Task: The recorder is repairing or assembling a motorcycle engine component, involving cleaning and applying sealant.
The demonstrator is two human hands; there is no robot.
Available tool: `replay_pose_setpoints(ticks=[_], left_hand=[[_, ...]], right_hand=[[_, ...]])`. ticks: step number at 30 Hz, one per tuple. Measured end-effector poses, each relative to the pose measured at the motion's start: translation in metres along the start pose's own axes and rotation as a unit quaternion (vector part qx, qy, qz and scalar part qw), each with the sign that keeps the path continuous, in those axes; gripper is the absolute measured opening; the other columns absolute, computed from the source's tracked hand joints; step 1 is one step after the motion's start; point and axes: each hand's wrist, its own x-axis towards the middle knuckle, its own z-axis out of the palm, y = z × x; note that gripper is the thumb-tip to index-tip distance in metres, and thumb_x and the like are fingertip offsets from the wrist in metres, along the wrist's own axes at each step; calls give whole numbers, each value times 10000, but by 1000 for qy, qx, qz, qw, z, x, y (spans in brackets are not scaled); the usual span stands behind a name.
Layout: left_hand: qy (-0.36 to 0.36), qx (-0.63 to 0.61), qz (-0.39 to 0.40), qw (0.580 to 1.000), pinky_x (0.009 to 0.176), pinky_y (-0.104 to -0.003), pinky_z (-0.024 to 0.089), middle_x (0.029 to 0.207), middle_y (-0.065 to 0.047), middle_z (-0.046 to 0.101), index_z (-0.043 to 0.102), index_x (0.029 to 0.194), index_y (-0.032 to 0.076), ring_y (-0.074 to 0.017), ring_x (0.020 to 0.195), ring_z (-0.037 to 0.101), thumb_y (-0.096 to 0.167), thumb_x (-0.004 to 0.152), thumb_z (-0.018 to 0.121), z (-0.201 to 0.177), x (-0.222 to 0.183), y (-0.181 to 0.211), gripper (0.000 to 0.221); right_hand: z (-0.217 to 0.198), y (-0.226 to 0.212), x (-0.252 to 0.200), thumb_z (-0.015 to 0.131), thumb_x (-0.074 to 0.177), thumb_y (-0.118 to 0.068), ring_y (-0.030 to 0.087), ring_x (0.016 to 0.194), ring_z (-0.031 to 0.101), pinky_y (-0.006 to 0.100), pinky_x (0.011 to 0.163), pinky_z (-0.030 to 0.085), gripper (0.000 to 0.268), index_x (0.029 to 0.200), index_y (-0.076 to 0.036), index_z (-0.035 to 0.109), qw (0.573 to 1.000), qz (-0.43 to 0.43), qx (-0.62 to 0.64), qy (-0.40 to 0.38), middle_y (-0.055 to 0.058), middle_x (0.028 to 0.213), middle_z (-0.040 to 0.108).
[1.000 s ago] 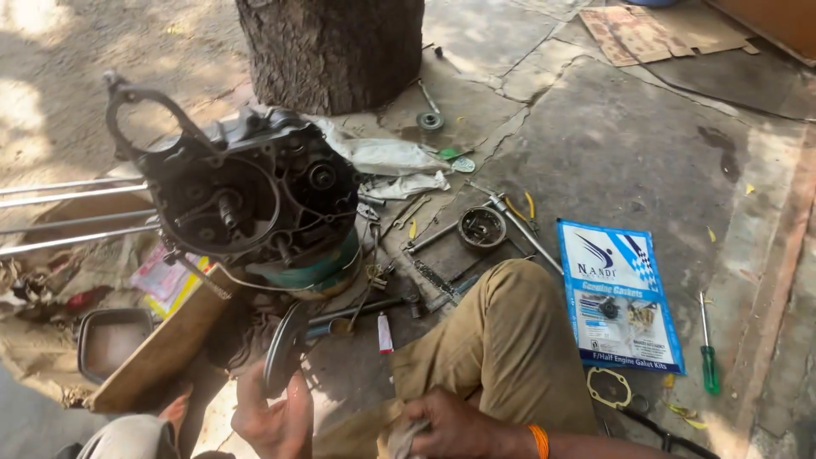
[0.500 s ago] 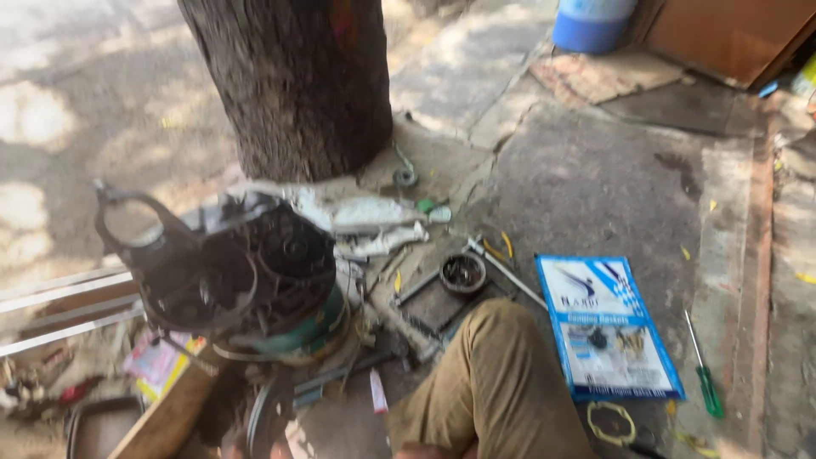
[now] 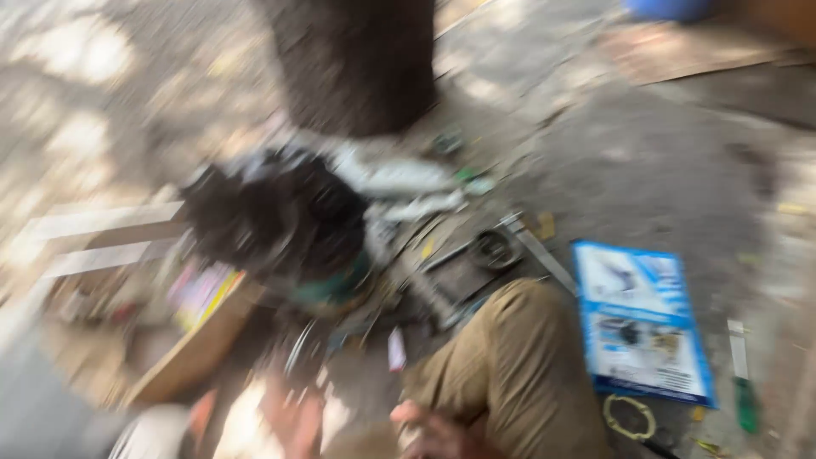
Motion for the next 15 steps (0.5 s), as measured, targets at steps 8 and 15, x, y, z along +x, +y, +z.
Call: replay_pose_setpoints(ticks=[8, 15], left_hand=[[63, 136, -34, 988, 699, -300, 547, 824, -93, 738, 680, 1020, 30, -175, 728, 689, 28, 850, 692, 40, 36, 214, 171], [31, 119, -15, 992, 680, -281, 543, 840, -97, 739, 676, 1033, 27, -161, 726, 702, 9, 844, 714, 34, 34, 232, 194]], right_hand=[[-35, 6, 22, 770, 862, -151, 243, 812, 761, 348, 729, 582, 181, 1007, -44, 764, 941, 223, 124, -220, 113, 906, 770], [-41, 14, 46, 743, 827, -347, 258, 951, 650, 394, 838, 516, 346, 988, -41, 725, 933, 161, 127, -297, 113, 1008, 696]])
